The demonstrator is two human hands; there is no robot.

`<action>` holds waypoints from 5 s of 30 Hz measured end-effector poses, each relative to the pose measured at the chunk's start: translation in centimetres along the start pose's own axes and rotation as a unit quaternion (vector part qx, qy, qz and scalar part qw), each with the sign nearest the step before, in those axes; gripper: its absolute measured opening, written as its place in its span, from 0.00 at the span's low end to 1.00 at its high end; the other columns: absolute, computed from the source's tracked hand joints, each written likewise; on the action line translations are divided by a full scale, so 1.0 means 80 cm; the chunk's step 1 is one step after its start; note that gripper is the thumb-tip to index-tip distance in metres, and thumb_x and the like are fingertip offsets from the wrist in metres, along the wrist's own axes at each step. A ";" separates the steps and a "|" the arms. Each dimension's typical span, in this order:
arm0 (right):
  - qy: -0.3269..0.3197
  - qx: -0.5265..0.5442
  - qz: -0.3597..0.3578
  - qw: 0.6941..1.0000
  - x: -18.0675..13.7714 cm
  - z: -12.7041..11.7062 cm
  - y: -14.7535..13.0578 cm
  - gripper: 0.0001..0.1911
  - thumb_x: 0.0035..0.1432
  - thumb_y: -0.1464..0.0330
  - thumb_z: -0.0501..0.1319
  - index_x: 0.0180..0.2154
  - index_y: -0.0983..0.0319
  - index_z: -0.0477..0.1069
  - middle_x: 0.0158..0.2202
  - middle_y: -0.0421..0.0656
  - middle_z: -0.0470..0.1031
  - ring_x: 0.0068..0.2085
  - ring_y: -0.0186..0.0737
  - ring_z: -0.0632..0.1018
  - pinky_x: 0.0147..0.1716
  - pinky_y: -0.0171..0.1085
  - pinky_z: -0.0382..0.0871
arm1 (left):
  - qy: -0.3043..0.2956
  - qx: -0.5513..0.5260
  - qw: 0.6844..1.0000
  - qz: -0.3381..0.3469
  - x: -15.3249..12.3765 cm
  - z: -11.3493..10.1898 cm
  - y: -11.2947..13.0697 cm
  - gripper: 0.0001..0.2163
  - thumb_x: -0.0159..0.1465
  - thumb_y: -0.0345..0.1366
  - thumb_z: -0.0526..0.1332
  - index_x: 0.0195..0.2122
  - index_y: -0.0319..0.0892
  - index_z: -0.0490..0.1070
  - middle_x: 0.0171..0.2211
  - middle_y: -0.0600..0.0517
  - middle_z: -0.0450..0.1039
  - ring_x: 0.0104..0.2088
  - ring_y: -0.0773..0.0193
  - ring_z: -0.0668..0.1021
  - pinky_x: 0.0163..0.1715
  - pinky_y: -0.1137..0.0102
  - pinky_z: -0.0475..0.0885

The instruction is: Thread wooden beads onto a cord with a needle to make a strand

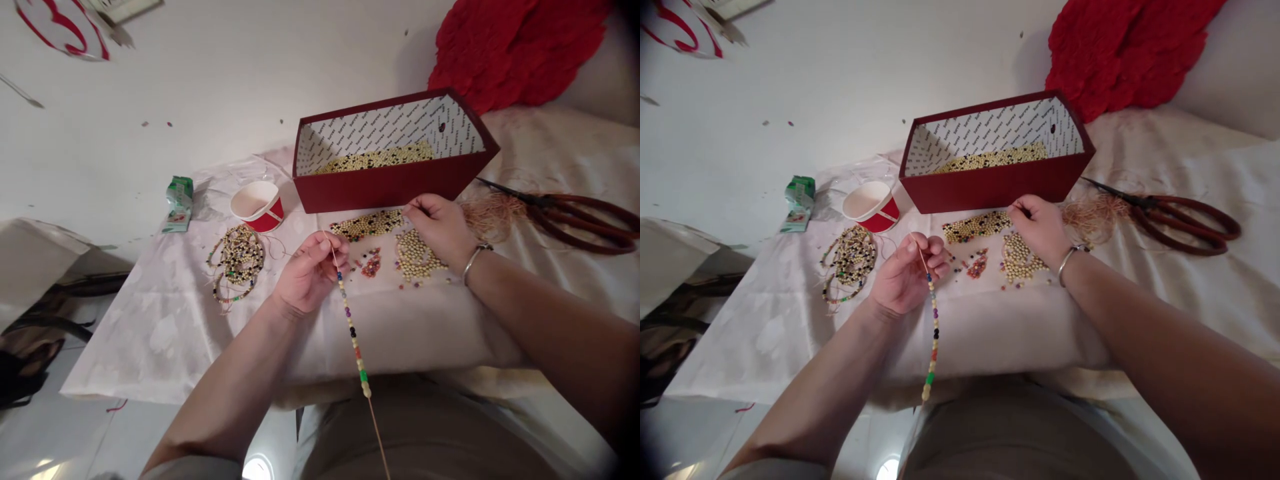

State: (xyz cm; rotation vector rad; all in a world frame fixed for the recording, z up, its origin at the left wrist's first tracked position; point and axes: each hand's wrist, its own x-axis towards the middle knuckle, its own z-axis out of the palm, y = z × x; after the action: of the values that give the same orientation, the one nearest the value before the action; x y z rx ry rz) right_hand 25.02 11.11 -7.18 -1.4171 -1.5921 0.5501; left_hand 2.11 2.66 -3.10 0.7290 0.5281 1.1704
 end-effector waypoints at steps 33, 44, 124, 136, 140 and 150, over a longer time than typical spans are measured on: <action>-0.040 -0.040 -0.042 0.998 -0.001 -0.003 0.000 0.10 0.58 0.61 0.56 0.28 0.58 0.68 0.23 0.39 0.70 0.26 0.40 0.71 0.28 0.39 0.64 | 0.038 0.012 0.999 0.022 -0.005 0.006 0.000 0.07 0.58 0.37 0.67 0.29 0.40 0.73 0.30 0.54 0.66 0.29 0.69 0.67 0.31 0.73 0.65; -0.180 -0.122 -0.126 0.968 -0.006 -0.006 -0.002 0.04 0.57 0.68 0.58 0.31 0.58 0.71 0.32 0.41 0.77 0.28 0.37 0.75 0.27 0.35 0.67 | 0.071 0.030 0.997 -0.016 -0.004 0.008 -0.004 0.07 0.57 0.37 0.68 0.27 0.42 0.72 0.28 0.53 0.68 0.31 0.67 0.70 0.35 0.72 0.65; -0.242 0.037 -0.210 0.947 -0.025 -0.012 -0.078 0.06 0.58 0.75 0.59 0.29 0.61 0.70 0.28 0.38 0.70 0.29 0.33 0.72 0.28 0.32 0.64 | 0.162 0.018 0.974 -0.160 0.008 0.010 -0.025 0.09 0.50 0.36 0.74 0.28 0.39 0.77 0.23 0.54 0.73 0.24 0.73 0.70 0.25 0.77 0.60; -0.248 0.067 -0.282 0.924 -0.040 -0.003 -0.069 0.05 0.61 0.74 0.60 0.31 0.62 0.70 0.31 0.40 0.72 0.34 0.33 0.72 0.33 0.33 0.65 | 0.169 0.021 0.965 -0.199 0.008 0.009 -0.023 0.11 0.47 0.37 0.76 0.25 0.39 0.77 0.20 0.55 0.73 0.20 0.74 0.69 0.25 0.76 0.61; -0.251 0.072 -0.276 0.925 -0.040 0.000 -0.070 0.05 0.61 0.74 0.61 0.31 0.62 0.70 0.31 0.40 0.72 0.33 0.33 0.72 0.33 0.33 0.66 | 0.170 0.021 0.962 -0.212 0.009 0.009 -0.020 0.12 0.46 0.37 0.76 0.25 0.38 0.76 0.21 0.54 0.73 0.21 0.74 0.70 0.25 0.76 0.61; -0.171 0.089 -0.233 0.953 -0.038 -0.015 -0.059 0.13 0.67 0.73 0.51 0.45 0.56 0.72 0.42 0.41 0.75 0.46 0.35 0.75 0.46 0.34 0.70 | 0.153 0.032 0.967 -0.199 0.009 0.010 -0.021 0.12 0.47 0.36 0.76 0.24 0.36 0.75 0.21 0.54 0.71 0.22 0.74 0.70 0.24 0.78 0.62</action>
State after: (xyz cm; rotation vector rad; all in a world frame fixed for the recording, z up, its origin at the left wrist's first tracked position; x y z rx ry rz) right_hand 23.30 6.84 -3.74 -0.7953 -2.0155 0.6559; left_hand 3.95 2.76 -3.80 0.4677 0.9293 0.8920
